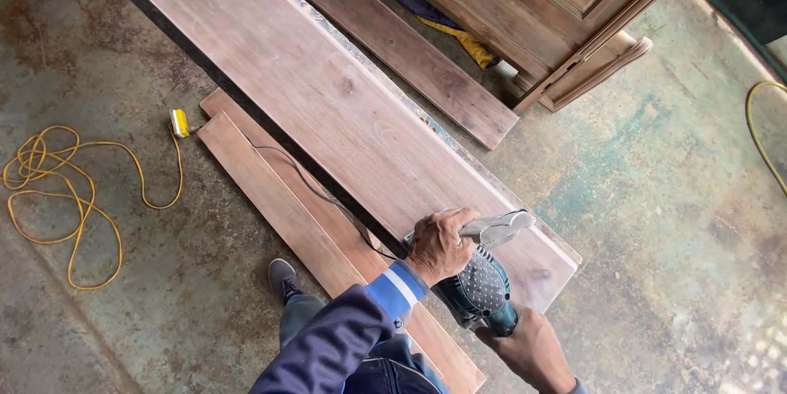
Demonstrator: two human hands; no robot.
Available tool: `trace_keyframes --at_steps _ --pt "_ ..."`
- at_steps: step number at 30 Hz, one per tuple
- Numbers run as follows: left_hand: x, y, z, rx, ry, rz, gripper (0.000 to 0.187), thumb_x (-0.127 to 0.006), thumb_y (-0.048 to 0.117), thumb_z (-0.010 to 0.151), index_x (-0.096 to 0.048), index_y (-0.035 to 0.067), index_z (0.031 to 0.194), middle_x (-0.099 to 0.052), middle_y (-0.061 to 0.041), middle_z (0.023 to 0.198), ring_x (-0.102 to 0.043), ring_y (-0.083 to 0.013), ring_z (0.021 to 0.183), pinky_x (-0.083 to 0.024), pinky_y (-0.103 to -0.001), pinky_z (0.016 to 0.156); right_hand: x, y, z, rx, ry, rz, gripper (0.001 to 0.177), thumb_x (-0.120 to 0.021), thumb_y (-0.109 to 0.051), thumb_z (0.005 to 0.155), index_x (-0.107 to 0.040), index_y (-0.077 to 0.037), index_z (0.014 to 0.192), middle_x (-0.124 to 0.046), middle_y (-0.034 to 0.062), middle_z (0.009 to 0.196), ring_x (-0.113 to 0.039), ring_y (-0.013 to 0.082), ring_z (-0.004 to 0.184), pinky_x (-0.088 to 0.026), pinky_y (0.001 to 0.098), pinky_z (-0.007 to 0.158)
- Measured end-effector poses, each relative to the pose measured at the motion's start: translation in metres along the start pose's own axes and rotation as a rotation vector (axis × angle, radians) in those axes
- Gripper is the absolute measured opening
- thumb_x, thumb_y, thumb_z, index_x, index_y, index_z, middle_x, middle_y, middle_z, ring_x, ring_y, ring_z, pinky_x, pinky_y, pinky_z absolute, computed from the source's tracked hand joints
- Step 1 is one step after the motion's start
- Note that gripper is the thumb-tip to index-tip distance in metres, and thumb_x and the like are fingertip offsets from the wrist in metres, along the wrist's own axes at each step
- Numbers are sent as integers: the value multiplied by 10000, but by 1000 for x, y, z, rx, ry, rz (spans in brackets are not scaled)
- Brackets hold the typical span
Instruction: A person is sanding a large wooden plank using an electric orbital sander and manual sandpaper to smooth the surface.
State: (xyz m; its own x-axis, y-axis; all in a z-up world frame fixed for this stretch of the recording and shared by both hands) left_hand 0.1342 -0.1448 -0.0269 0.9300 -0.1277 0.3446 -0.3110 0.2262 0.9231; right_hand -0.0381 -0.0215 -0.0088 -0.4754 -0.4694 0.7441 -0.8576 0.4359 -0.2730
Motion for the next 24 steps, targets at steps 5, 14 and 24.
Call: trace_keyframes --at_steps 5,14,24 --pt "34 -27 25 -16 -38 -1 252 -629 104 794 -689 105 1039 -740 -170 963 -710 -391 924 -560 -494 817 -10 -47 13 12 37 60 392 -883 -341 692 -758 -51 923 -792 169 750 -800 280 711 -595 400 712" --pt "114 -65 83 -119 -203 4 253 -686 155 777 -686 117 1028 -742 -160 962 -710 -393 922 -557 -500 798 -41 -157 29 -57 164 179 359 -870 -273 667 -761 -36 913 -781 184 749 -775 263 687 -579 397 703" --pt "233 -124 130 -176 -125 87 153 -673 248 944 -738 117 987 -711 -192 839 -704 -420 813 -538 -493 671 -73 -292 60 9 292 176 363 -813 -375 698 -764 -63 877 -708 250 762 -713 418 743 -567 488 693"
Point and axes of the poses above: each hand's wrist, its own z-axis towards the middle knuckle, its own x-axis out of the back of the hand, y = z × x, the point moved 7 cm from there along z, towards the middle knuckle
